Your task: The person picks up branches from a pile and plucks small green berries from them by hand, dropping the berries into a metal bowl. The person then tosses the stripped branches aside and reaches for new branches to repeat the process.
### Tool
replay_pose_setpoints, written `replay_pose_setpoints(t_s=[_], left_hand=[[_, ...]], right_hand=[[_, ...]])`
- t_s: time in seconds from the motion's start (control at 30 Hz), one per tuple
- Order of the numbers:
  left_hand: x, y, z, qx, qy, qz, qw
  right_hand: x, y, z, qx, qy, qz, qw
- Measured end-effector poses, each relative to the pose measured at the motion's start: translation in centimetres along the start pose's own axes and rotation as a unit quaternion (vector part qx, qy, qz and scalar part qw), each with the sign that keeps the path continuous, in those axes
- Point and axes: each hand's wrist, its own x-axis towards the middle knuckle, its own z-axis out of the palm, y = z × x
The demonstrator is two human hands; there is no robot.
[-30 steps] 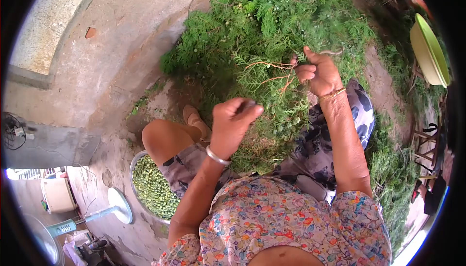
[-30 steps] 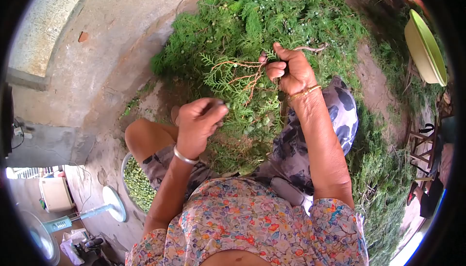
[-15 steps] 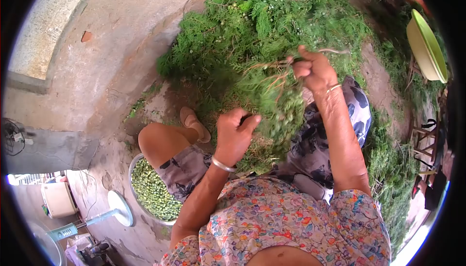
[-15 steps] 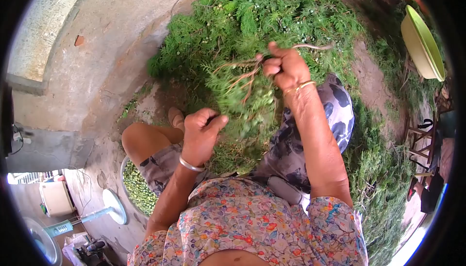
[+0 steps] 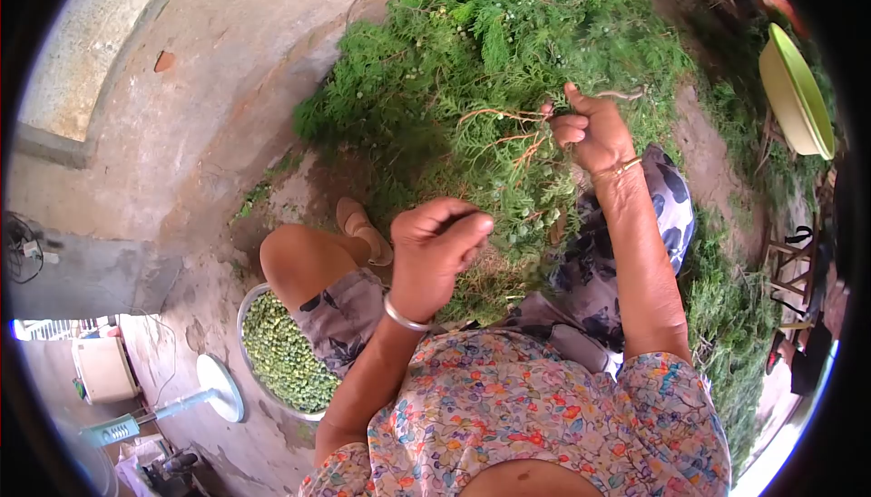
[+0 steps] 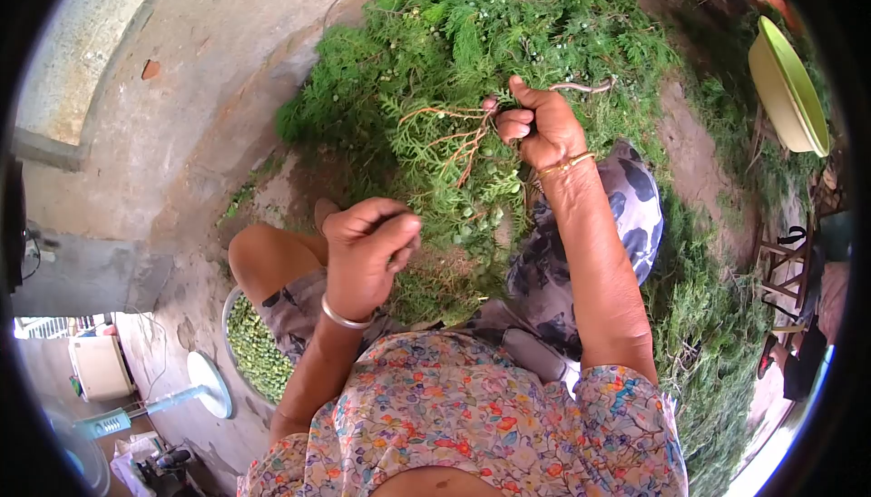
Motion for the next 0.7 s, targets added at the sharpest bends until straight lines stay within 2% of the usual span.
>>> replay_pose_setpoints(t_s=[0.03, 0.1, 0.17, 0.2, 0.23, 0.3, 0.57, 0.67, 0.7], left_hand=[[0.4, -0.2, 0.6, 0.115, -0.004, 0.034, 0.993], [1.3, -0.3, 1.2, 0.123, 0.005, 0.034, 0.992], [2.5, -1.3, 0.7, 0.221, 0.071, 0.085, 0.969], [3.1, -1.2, 0.2, 0.181, 0.076, 0.039, 0.980], [3.6, -1.7, -0.4, 0.183, 0.073, 0.040, 0.980], [4.5, -3.0, -1.7, 0.039, 0.052, -0.058, 0.996], [5.3, -2.8, -0.8, -0.002, -0.050, -0.048, 0.998], [5.4, -2.4, 0.5, 0.053, -0.036, -0.063, 0.996], [5.5, -2.5, 0.8, 0.090, -0.037, -0.042, 0.994]], right_hand=[[0.0, 0.1, 0.1, 0.001, 0.000, -0.003, 1.000], [-0.1, 0.4, 0.3, -0.010, -0.005, 0.015, 1.000], [-0.1, 0.7, 0.4, -0.016, -0.003, 0.009, 1.000], [-0.3, 0.8, 0.7, -0.030, 0.004, 0.015, 0.999], [-0.5, 0.9, 1.0, -0.044, 0.010, 0.022, 0.999], [-0.7, 0.9, 1.3, -0.052, 0.012, 0.020, 0.998], [-0.5, 1.3, 1.2, -0.037, -0.020, 0.047, 0.998], [-0.5, 1.3, 1.3, -0.048, -0.015, 0.052, 0.997], [-0.5, 1.3, 1.3, -0.047, -0.017, 0.055, 0.997]])
